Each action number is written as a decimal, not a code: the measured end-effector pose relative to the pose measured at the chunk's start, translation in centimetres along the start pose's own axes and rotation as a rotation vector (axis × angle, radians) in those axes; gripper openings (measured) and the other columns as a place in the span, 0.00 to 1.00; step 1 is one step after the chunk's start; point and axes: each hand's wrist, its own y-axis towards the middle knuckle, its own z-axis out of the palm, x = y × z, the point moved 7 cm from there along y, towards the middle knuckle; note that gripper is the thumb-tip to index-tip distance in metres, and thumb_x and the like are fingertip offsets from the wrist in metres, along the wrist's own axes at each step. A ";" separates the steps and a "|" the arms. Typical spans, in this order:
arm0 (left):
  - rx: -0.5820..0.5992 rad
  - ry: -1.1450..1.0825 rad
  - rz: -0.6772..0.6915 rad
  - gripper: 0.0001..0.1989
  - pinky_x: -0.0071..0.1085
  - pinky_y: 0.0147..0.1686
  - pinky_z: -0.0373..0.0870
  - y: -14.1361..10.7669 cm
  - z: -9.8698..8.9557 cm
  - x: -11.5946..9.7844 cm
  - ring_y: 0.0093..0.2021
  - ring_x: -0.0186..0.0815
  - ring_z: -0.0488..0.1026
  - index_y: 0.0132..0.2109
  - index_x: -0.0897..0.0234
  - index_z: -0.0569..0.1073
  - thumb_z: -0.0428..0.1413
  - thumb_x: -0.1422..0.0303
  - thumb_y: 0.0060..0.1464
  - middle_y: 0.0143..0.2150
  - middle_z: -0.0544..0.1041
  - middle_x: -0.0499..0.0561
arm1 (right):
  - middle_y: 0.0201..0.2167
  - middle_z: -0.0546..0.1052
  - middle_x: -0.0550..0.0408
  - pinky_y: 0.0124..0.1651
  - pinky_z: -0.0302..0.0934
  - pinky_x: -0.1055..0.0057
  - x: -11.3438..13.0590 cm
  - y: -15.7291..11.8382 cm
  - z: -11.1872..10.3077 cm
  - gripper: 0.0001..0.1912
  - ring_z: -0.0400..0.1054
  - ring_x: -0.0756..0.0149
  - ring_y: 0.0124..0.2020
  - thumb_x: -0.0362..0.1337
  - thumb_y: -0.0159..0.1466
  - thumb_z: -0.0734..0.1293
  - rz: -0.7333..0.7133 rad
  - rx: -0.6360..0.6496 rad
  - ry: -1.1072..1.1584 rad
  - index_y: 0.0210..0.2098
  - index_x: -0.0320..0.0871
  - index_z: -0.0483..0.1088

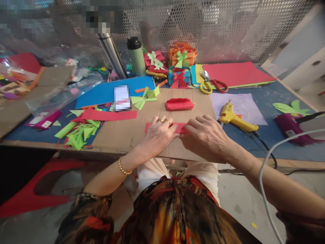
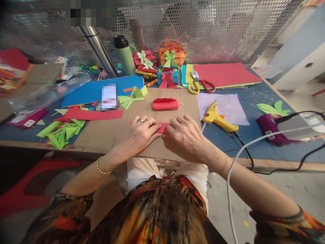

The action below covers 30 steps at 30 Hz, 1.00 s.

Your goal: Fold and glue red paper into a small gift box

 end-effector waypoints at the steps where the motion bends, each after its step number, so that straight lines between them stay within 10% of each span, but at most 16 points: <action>1: 0.003 0.023 0.011 0.12 0.41 0.43 0.59 0.1 0.2 -0.1 0.44 0.45 0.72 0.45 0.67 0.79 0.54 0.65 0.72 0.43 0.79 0.58 | 0.28 0.73 0.52 0.38 0.47 0.60 -0.1 0.0 0.1 0.12 0.59 0.62 0.30 0.34 0.70 0.62 0.011 0.020 0.012 0.30 0.43 0.70; 16: 0.240 -0.045 0.063 0.09 0.42 0.45 0.60 1.6 0.7 0.1 0.46 0.46 0.76 0.42 0.70 0.80 0.55 0.73 0.68 0.45 0.80 0.59 | 0.33 0.77 0.50 0.39 0.47 0.63 -1.1 -0.1 1.3 0.09 0.64 0.62 0.31 0.26 0.71 0.64 -0.099 0.238 -0.049 0.36 0.39 0.74; 30: 0.119 0.075 -0.013 0.12 0.44 0.45 0.62 2.1 0.7 -0.4 0.42 0.48 0.75 0.43 0.69 0.79 0.51 0.70 0.70 0.41 0.80 0.61 | 0.30 0.76 0.48 0.41 0.45 0.59 -1.7 0.7 2.4 0.12 0.63 0.59 0.29 0.30 0.69 0.61 0.088 0.121 -0.144 0.34 0.39 0.76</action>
